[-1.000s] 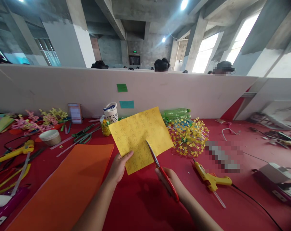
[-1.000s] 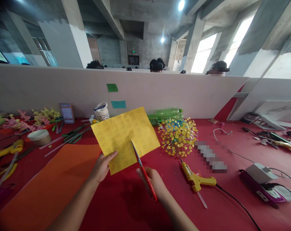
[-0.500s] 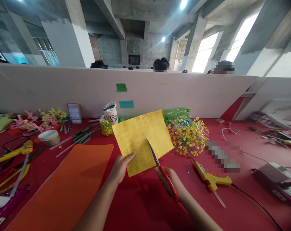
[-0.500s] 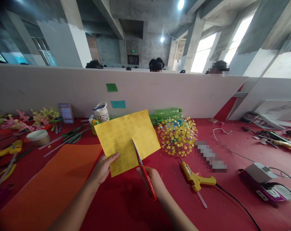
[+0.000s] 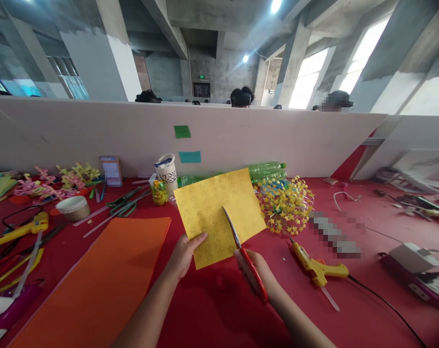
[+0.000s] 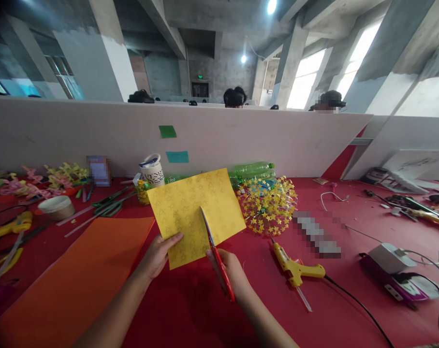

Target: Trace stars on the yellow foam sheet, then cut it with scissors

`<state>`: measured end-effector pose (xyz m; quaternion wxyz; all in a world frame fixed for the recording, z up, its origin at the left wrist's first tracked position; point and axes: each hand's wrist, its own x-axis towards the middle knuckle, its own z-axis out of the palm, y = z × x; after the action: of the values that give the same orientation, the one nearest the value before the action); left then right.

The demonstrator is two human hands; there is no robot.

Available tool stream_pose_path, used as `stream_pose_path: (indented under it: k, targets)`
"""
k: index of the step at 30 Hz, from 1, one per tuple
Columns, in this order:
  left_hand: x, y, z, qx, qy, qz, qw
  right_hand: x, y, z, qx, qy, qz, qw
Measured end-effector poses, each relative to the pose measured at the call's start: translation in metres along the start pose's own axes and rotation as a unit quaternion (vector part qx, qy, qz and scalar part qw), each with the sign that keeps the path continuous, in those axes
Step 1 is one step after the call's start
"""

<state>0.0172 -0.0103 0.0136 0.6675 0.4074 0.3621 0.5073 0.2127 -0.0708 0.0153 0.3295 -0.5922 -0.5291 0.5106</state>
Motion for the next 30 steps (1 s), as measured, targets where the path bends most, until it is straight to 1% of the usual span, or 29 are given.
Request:
stream_pose_path:
  k: [4,8,14,20,22,25,26,28,30]
  targets:
    - [-0.001,0.0,0.001,-0.007,-0.004,-0.006,1.0,-0.001,-0.003,0.001,0.014,-0.009,0.012,1.0]
    - [-0.002,-0.002,0.002,-0.003,-0.022,-0.015,1.0,-0.003,-0.008,-0.001,0.021,-0.01,0.011,1.0]
    - [-0.003,0.0,0.005,-0.014,-0.032,-0.014,0.999,0.0,-0.015,0.001,0.016,0.015,0.023,1.0]
    - [-0.005,0.002,0.007,-0.008,-0.021,-0.019,1.0,0.003,-0.013,0.005,-0.001,0.025,-0.007,1.0]
    - [-0.005,0.005,0.005,0.003,-0.028,-0.031,0.999,0.002,-0.012,0.004,-0.003,0.019,0.0,1.0]
    - [-0.004,0.011,-0.003,0.022,-0.047,-0.063,0.997,0.001,-0.012,0.0,-0.021,0.006,0.013,1.0]
    - [-0.003,0.013,-0.007,0.02,-0.03,-0.064,0.997,0.001,-0.012,-0.001,-0.033,0.001,0.011,0.999]
    - [-0.001,0.017,-0.015,-0.023,0.025,-0.052,0.998,0.0,-0.012,-0.003,-0.059,-0.006,0.003,0.998]
    - [0.001,0.021,-0.021,-0.04,0.054,-0.036,0.997,0.0,-0.011,-0.003,-0.075,-0.013,-0.003,0.997]
